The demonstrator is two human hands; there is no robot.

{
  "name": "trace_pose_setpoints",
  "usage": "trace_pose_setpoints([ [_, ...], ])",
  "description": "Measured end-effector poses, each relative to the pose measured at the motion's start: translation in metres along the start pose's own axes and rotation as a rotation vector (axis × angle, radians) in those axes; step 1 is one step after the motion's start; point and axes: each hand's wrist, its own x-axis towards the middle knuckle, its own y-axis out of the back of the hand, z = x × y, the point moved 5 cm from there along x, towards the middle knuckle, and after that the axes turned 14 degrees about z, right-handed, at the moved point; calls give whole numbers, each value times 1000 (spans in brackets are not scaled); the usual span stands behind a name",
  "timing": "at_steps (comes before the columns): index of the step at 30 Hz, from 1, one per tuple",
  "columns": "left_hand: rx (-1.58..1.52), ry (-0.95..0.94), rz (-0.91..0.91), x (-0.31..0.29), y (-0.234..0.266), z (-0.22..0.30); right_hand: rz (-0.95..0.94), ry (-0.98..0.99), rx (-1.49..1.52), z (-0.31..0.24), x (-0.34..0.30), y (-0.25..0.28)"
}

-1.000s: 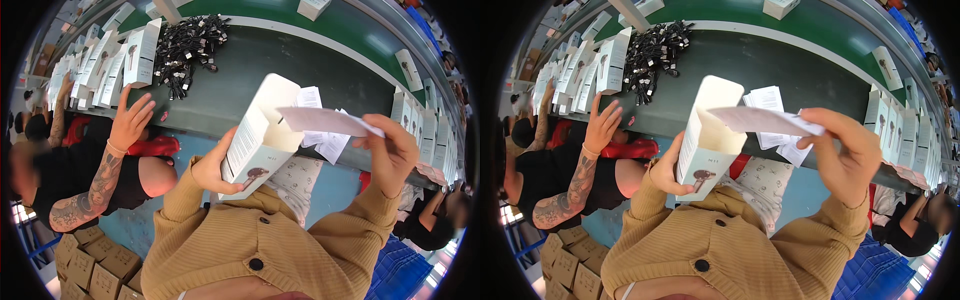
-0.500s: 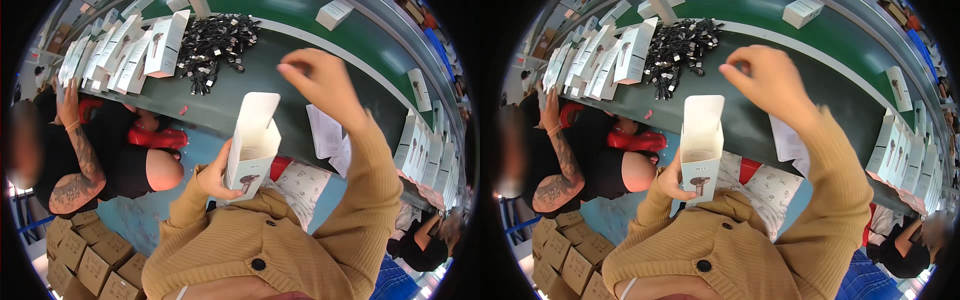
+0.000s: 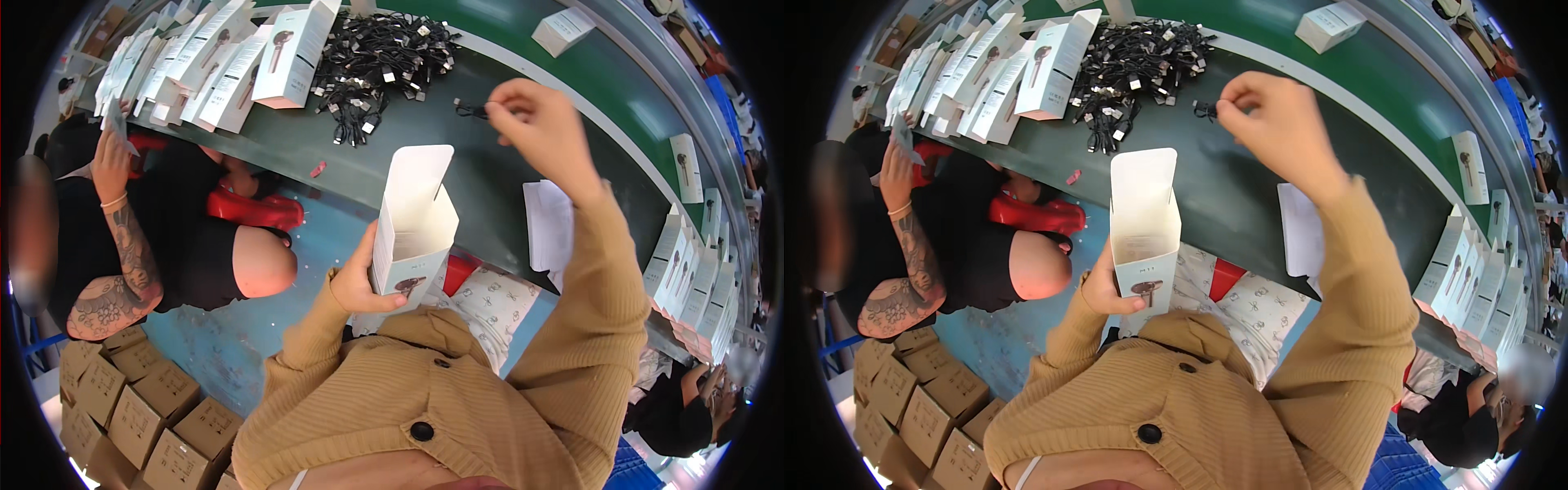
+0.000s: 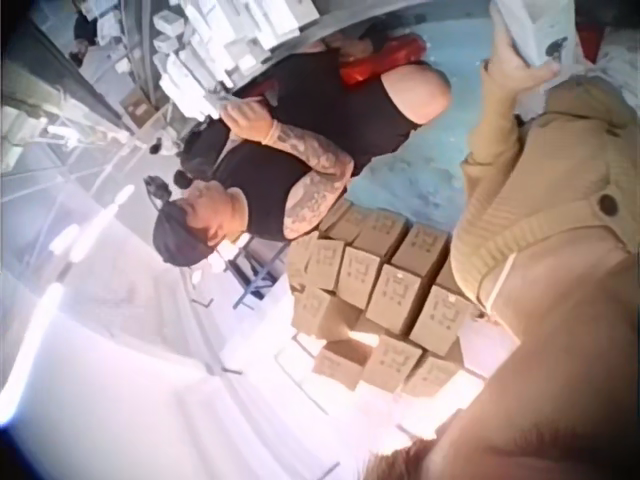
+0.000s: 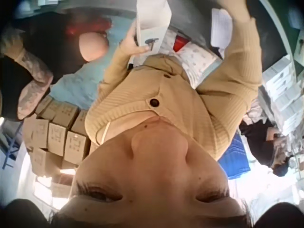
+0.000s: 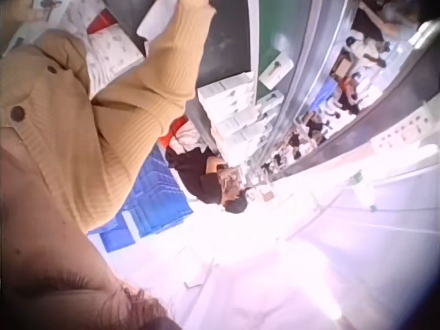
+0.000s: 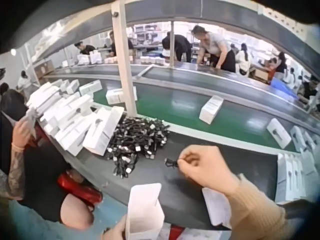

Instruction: Insert product manuals and power cables into product boxes on an assembly line.

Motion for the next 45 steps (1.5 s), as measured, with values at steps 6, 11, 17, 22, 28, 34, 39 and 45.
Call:
trace_pose_setpoints([
  [6,203,11,-129,8,-18,6,-44,510,-133,-86,-98,64],
  [11,199,-25,-273,14,-51,7,-251,739,-298,-70,-140,38],
  [17,59,70,-308,16,-73,2,92,537,-235,-65,-157,92],
  [22,-222,109,-43,31,-141,24,149,300,-321,-18,-211,55],
  [28,-9,72,-182,60,-166,49,642,131,-484,16,-228,116],
  [34,680,-456,409,122,-39,88,825,-17,-1050,112,-226,220],
  [39,1540,-897,928,142,75,139,858,29,-1442,106,-226,220],
  [45,1625,-718,696,168,142,151,405,338,-857,52,-168,118],
])
